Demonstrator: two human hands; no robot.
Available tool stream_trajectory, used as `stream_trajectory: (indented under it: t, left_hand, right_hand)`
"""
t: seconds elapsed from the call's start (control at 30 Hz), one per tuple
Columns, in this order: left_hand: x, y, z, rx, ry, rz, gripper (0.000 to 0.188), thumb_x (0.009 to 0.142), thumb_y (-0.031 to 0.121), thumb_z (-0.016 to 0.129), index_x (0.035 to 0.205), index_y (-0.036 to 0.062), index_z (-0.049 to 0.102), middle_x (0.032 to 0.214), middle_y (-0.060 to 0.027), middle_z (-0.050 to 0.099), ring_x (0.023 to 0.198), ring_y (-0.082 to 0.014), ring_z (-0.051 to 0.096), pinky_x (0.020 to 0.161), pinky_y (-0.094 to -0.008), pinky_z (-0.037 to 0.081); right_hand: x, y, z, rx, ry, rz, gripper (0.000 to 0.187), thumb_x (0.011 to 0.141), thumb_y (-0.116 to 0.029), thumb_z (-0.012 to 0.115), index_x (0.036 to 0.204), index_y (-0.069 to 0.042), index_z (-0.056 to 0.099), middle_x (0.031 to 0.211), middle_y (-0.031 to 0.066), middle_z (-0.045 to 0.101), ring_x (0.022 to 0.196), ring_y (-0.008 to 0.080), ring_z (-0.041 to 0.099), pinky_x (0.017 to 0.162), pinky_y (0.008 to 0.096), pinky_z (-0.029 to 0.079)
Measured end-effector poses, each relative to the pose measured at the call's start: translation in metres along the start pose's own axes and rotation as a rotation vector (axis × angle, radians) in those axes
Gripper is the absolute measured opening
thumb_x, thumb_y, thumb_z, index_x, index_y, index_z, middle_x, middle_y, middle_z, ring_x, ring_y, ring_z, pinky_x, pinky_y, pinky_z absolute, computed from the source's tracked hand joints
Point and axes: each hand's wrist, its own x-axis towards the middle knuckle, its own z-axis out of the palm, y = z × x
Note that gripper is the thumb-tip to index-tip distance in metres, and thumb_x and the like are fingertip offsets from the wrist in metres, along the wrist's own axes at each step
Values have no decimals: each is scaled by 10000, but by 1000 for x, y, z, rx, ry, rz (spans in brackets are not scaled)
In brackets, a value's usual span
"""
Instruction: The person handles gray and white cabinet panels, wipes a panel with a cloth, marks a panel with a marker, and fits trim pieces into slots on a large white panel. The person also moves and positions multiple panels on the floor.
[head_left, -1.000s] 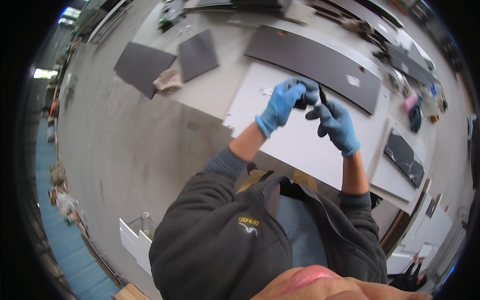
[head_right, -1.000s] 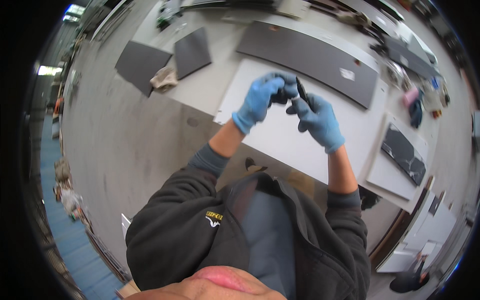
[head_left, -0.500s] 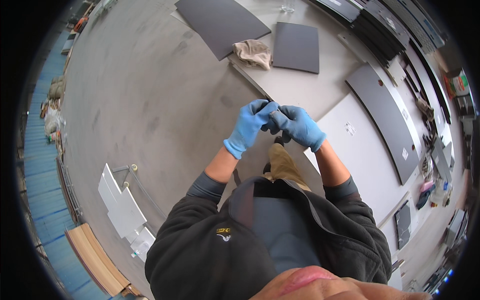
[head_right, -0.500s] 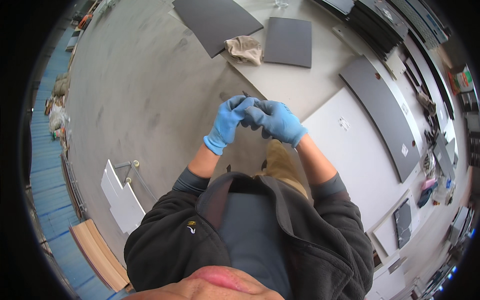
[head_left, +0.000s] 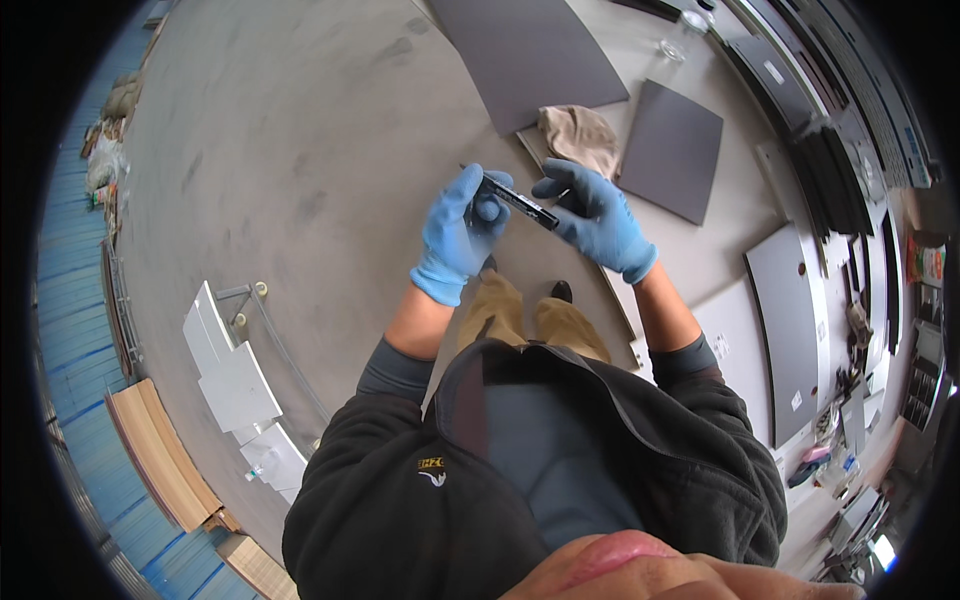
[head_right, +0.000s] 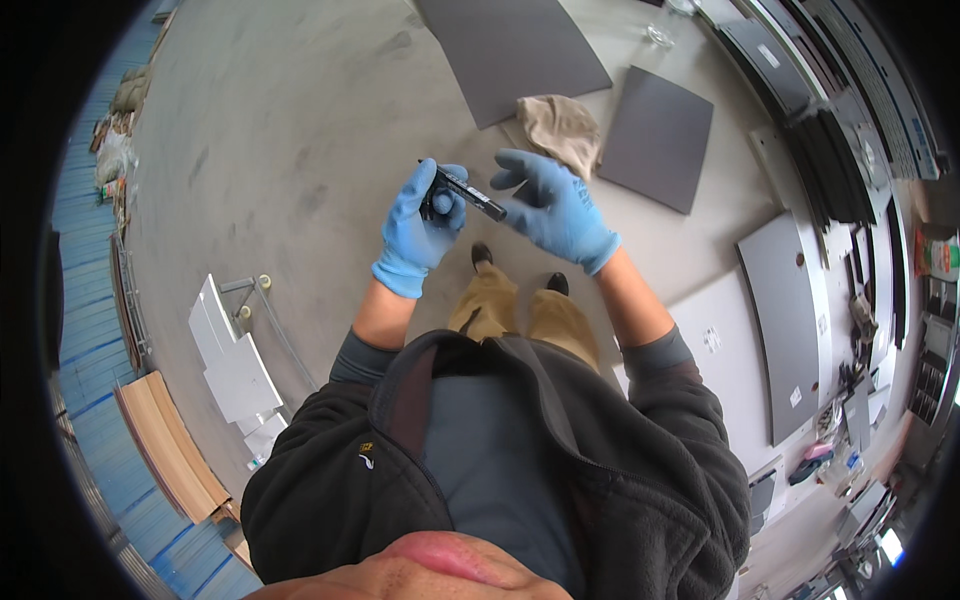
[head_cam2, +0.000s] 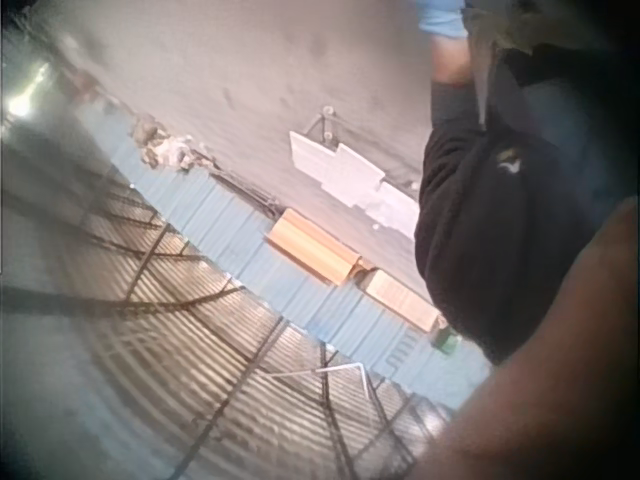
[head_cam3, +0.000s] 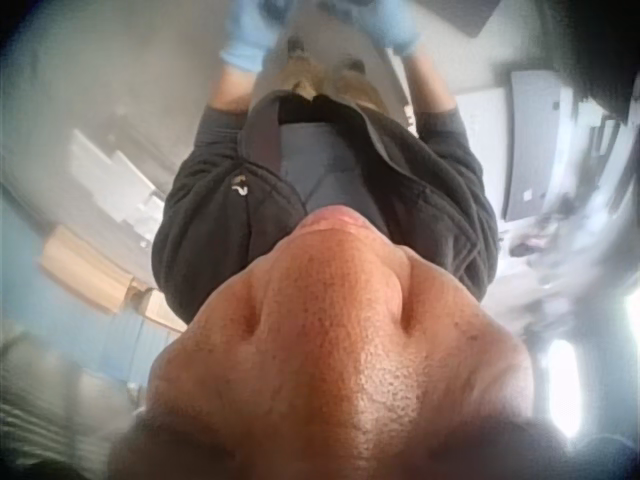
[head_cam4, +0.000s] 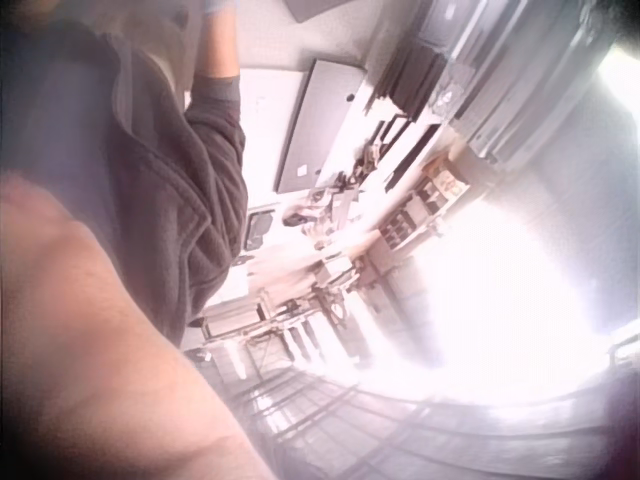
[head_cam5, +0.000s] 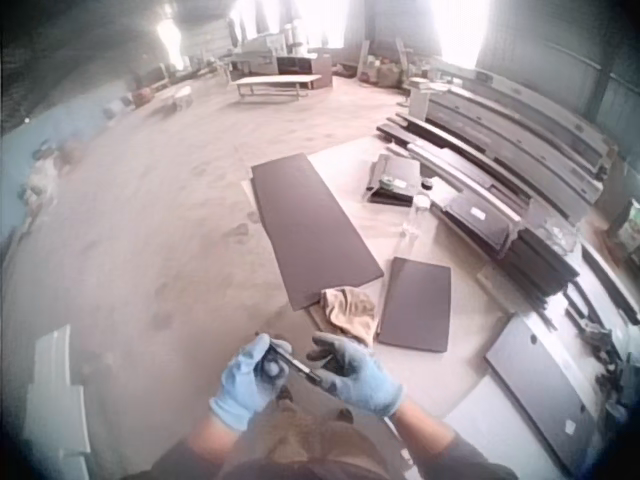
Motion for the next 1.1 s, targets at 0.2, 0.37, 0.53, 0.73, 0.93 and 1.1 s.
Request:
stream_trajectory:
  t: [0.2, 0.37, 0.53, 0.73, 0.93, 1.1]
  left_hand:
    - [67, 45, -51, -120, -286, -58, 371, 1096, 346, 577, 1269, 41, 695, 1044, 0, 678, 981, -121, 638, 902, -300, 541]
    - [129, 103, -83, -95, -289, -106, 403, 1113, 370, 533, 1333, 61, 667, 1187, -40, 674, 1132, -154, 630, 998, -334, 516]
    - [179, 152, -82, 191, -248, -158, 475, 1112, 432, 536, 1324, 26, 661, 868, -30, 639, 843, -143, 649, 730, -292, 525]
    - [268, 186, -74, 363, -40, -139, 434, 1079, 367, 572, 1158, -21, 750, 676, -33, 653, 600, -96, 601, 559, -235, 456]
    - [391, 211, -105, 519, 79, -201, 404, 1037, 354, 624, 1084, -21, 768, 676, -16, 655, 596, -74, 584, 544, -225, 429]
    - [485, 208, -141, 539, 204, -200, 420, 1010, 388, 690, 976, -25, 759, 678, -12, 657, 578, -62, 576, 527, -215, 424]
  right_hand:
    - [99, 3, 69, -204, 68, -395, 665, 883, -346, 851, 1405, -4, 622, 1088, 174, 765, 1001, 309, 750, 873, 380, 587]
    - [191, -5, 99, -193, 60, -381, 434, 912, -323, 801, 1193, -4, 711, 925, 172, 745, 820, 317, 740, 738, 394, 576]
    - [253, 2, 98, 127, 152, -209, 354, 962, -205, 725, 1209, 48, 703, 945, 130, 753, 817, 200, 716, 759, 336, 581]
    - [358, 38, 65, 348, 237, 40, 329, 1048, -181, 642, 1274, 57, 664, 990, 154, 757, 757, 162, 718, 678, 298, 613]
    - [508, 91, 27, 392, 249, 58, 359, 1061, -289, 635, 1288, -14, 680, 1016, 169, 789, 798, 205, 770, 659, 272, 565]
    - [606, 129, 13, 240, 83, 117, 324, 1024, -180, 688, 1297, -9, 658, 1062, 169, 794, 857, 221, 784, 710, 275, 593]
